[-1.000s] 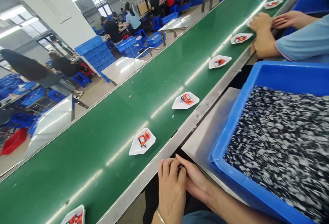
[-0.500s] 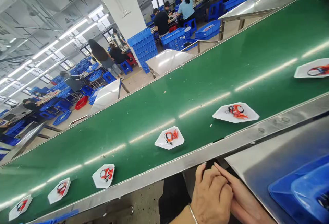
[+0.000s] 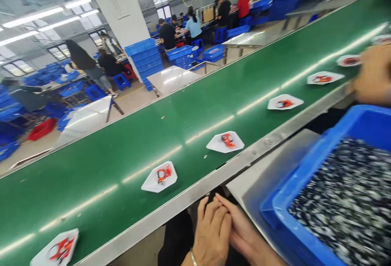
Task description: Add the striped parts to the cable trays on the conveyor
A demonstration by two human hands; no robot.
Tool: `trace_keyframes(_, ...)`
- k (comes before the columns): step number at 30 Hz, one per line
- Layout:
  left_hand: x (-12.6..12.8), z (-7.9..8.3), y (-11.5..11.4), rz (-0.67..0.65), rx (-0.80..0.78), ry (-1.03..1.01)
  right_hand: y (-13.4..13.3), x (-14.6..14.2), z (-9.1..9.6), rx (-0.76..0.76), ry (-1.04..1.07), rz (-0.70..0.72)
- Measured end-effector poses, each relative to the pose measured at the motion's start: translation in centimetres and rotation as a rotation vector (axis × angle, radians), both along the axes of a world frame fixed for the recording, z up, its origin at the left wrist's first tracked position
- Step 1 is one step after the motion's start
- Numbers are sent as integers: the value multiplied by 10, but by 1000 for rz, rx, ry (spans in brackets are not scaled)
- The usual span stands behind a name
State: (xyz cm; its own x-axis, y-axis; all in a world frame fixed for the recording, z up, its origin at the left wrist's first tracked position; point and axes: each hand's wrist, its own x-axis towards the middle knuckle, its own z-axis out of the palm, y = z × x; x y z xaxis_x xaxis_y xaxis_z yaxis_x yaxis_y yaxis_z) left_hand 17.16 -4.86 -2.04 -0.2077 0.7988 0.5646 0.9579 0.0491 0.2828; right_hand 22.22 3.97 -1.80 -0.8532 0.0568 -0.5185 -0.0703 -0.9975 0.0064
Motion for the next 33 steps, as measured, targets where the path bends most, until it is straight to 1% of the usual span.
trace_keyframes(2, -1, 0, 2, -17, 65, -10, -1, -1, 4, -49, -43, -75)
trace_keyframes(5, -4, 2, 7, -40, 130, 10, -3, -3, 1, -98, -49, -131)
trace_keyframes(6, -6, 4, 9, -55, 141, 8, -4, -3, -3, -89, -39, -142)
trace_keyframes(8, -10, 12, 14, -97, 149, -54, -6, -3, -10, -15, -26, -168)
trace_keyframes(10, -17, 23, 19, -112, 120, -197, -7, -4, -16, 96, -43, -198)
trace_keyframes(12, -29, 36, 26, -76, 47, -370, -6, -4, -20, 176, -53, -181)
trace_keyframes(14, -44, 49, 35, -16, -29, -486, -5, -5, -21, 206, -43, -124)
trace_keyframes(16, -62, 57, 47, 27, -63, -521, -3, -5, -19, 217, -40, -80)
trace_keyframes(19, -91, 60, 66, 46, -116, -457, -1, -5, -16, 240, -65, -78)
trace_keyframes(23, -119, 57, 90, 77, -262, -252, 2, -5, -15, 263, -71, -72)
trace_keyframes(26, -128, 58, 102, 86, -353, -167, 5, -6, -13, 271, -72, -77)
trace_keyframes(29, -133, 59, 109, 54, -447, -89, 6, -6, -12, 270, -74, -85)
trace_keyframes(31, -137, 62, 109, 30, -498, -47, 7, -5, -11, 268, -79, -88)
trace_keyframes(33, -141, 66, 105, 19, -536, -13, 7, -5, -10, 265, -84, -89)
